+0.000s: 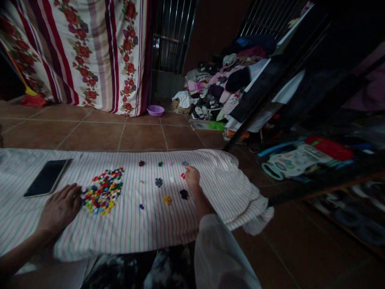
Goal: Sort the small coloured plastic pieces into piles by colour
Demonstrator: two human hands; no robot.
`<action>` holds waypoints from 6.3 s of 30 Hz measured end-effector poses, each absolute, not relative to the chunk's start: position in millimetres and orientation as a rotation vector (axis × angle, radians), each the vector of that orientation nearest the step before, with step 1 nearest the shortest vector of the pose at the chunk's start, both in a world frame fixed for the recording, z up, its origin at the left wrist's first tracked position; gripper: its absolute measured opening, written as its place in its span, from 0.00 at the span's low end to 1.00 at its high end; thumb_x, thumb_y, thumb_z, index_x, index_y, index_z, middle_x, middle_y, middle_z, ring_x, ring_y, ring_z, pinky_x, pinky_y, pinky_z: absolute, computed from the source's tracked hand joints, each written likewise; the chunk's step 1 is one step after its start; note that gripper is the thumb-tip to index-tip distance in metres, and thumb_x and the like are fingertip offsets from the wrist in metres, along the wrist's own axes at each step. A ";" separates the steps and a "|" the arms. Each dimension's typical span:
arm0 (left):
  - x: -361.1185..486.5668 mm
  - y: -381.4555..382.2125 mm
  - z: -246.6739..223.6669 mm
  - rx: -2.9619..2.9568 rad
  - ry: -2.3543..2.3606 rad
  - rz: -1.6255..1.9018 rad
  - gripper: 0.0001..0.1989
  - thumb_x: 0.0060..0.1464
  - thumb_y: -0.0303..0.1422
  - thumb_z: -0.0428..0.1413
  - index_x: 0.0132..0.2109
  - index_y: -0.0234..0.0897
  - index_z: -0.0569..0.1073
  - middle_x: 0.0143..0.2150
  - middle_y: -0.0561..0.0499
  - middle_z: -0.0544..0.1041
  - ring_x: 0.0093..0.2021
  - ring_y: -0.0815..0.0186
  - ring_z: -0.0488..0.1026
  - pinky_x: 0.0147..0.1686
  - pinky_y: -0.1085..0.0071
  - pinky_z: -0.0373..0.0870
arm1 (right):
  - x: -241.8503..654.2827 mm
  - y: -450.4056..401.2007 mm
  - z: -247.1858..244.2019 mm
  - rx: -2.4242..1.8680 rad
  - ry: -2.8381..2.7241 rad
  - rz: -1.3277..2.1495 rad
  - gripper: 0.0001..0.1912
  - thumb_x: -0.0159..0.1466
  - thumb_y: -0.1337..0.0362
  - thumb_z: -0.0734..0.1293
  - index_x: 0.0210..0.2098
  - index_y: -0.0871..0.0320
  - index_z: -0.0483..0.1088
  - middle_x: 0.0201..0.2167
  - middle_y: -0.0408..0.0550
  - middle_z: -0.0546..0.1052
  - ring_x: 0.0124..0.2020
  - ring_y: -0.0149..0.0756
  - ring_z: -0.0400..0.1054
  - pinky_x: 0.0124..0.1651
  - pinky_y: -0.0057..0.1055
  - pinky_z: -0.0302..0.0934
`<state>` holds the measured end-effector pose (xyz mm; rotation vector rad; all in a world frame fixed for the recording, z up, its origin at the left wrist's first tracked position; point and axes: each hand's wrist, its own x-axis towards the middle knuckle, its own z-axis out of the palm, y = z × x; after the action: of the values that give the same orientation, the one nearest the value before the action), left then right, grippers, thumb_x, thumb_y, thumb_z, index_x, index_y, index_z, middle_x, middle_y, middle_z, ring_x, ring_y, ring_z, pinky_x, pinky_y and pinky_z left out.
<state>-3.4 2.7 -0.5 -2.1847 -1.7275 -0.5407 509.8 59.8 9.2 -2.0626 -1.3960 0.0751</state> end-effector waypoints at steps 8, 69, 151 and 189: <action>-0.7 2.5 0.6 -2.172 -1.793 -0.588 0.20 0.61 0.37 0.40 0.50 0.34 0.71 0.55 0.37 0.75 0.60 0.51 0.68 0.58 0.53 0.62 | 493.5 50.1 23.0 -2.034 -1.475 0.094 0.17 0.57 0.73 0.59 0.34 0.57 0.79 0.39 0.50 0.81 0.44 0.38 0.75 0.53 0.34 0.65; 10.8 -4.9 16.1 -2.152 -2.082 -0.585 0.22 0.62 0.36 0.42 0.56 0.35 0.72 0.63 0.40 0.70 0.67 0.44 0.59 0.62 0.47 0.55 | 205.8 42.4 36.9 -1.595 -2.261 0.367 0.06 0.63 0.69 0.67 0.36 0.53 0.76 0.39 0.49 0.74 0.46 0.39 0.66 0.50 0.33 0.61; 5.5 0.5 8.5 -2.718 -1.259 -0.841 0.14 0.64 0.32 0.47 0.50 0.35 0.73 0.58 0.42 0.75 0.67 0.57 0.62 0.61 0.56 0.68 | 190.1 9.5 13.3 -1.376 -2.061 0.580 0.08 0.64 0.69 0.67 0.40 0.52 0.77 0.37 0.44 0.79 0.41 0.34 0.72 0.46 0.28 0.64; 1.2 7.4 -1.5 -2.681 -1.213 -0.854 0.19 0.62 0.33 0.43 0.54 0.38 0.73 0.59 0.44 0.74 0.68 0.57 0.61 0.64 0.54 0.68 | 245.2 -18.2 25.1 -1.513 -1.831 0.435 0.10 0.63 0.71 0.64 0.41 0.53 0.73 0.39 0.45 0.77 0.39 0.34 0.71 0.46 0.29 0.64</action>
<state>1.2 7.4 -1.5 -2.6812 -1.2132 -0.8544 245.2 -18.2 25.1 -1.5129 -1.8306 0.4349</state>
